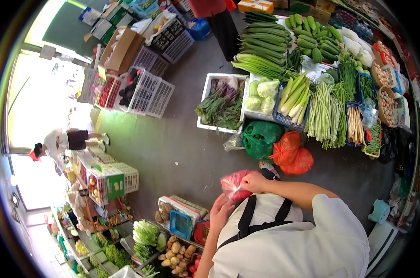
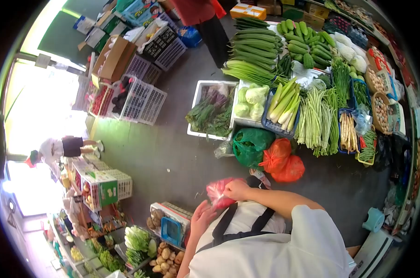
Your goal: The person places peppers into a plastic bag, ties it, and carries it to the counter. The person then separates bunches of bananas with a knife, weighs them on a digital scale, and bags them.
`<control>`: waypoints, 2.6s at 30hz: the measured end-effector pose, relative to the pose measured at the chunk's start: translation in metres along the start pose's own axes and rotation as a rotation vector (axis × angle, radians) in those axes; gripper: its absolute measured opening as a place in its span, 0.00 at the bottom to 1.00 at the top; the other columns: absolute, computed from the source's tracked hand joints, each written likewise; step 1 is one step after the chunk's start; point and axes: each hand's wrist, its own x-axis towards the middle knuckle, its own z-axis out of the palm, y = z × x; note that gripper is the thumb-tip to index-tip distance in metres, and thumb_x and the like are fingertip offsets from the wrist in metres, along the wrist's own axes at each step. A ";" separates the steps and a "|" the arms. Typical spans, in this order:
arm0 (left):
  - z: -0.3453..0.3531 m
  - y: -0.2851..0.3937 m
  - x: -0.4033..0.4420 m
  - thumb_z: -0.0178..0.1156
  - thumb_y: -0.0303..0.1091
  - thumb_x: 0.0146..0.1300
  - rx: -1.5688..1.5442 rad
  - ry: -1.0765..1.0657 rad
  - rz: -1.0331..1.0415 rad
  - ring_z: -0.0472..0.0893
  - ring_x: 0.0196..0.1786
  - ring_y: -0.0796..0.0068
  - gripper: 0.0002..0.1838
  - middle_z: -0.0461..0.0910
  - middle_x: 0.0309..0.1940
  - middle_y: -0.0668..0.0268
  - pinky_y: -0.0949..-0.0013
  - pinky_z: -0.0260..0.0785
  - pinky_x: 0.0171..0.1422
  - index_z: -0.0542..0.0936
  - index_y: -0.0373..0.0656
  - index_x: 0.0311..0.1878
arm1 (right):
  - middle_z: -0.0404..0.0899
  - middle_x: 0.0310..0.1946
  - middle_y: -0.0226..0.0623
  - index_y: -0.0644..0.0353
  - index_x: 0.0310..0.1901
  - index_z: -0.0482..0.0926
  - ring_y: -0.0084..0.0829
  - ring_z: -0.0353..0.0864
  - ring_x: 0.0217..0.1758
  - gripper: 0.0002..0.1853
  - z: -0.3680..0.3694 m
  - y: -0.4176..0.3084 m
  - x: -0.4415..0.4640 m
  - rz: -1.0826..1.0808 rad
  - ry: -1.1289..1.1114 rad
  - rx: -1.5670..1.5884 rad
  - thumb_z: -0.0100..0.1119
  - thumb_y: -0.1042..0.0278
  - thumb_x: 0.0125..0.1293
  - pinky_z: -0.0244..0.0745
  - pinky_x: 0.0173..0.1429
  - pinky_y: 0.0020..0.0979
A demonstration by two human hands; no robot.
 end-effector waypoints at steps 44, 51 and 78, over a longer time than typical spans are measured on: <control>-0.703 -0.019 0.125 0.59 0.36 0.72 -0.167 1.054 -0.358 0.85 0.39 0.72 0.18 0.86 0.39 0.61 0.68 0.78 0.44 0.80 0.37 0.60 | 0.88 0.39 0.46 0.58 0.43 0.86 0.45 0.88 0.44 0.18 0.537 -0.311 0.802 -0.058 -0.685 -0.955 0.58 0.53 0.65 0.81 0.52 0.43; -0.836 0.053 0.121 0.58 0.37 0.73 -0.741 1.164 -0.336 0.85 0.39 0.70 0.18 0.86 0.40 0.60 0.66 0.78 0.44 0.80 0.38 0.60 | 0.87 0.40 0.48 0.58 0.45 0.85 0.50 0.86 0.46 0.17 0.837 -0.517 0.827 -0.458 -1.119 -0.843 0.57 0.52 0.69 0.80 0.54 0.45; -1.654 -0.007 -0.227 0.57 0.43 0.74 -0.857 1.355 -0.127 0.83 0.40 0.61 0.19 0.85 0.43 0.55 0.60 0.77 0.44 0.81 0.42 0.60 | 0.86 0.39 0.46 0.54 0.50 0.81 0.48 0.86 0.44 0.13 1.749 -0.802 0.650 -0.611 -1.540 -0.500 0.55 0.57 0.72 0.79 0.50 0.45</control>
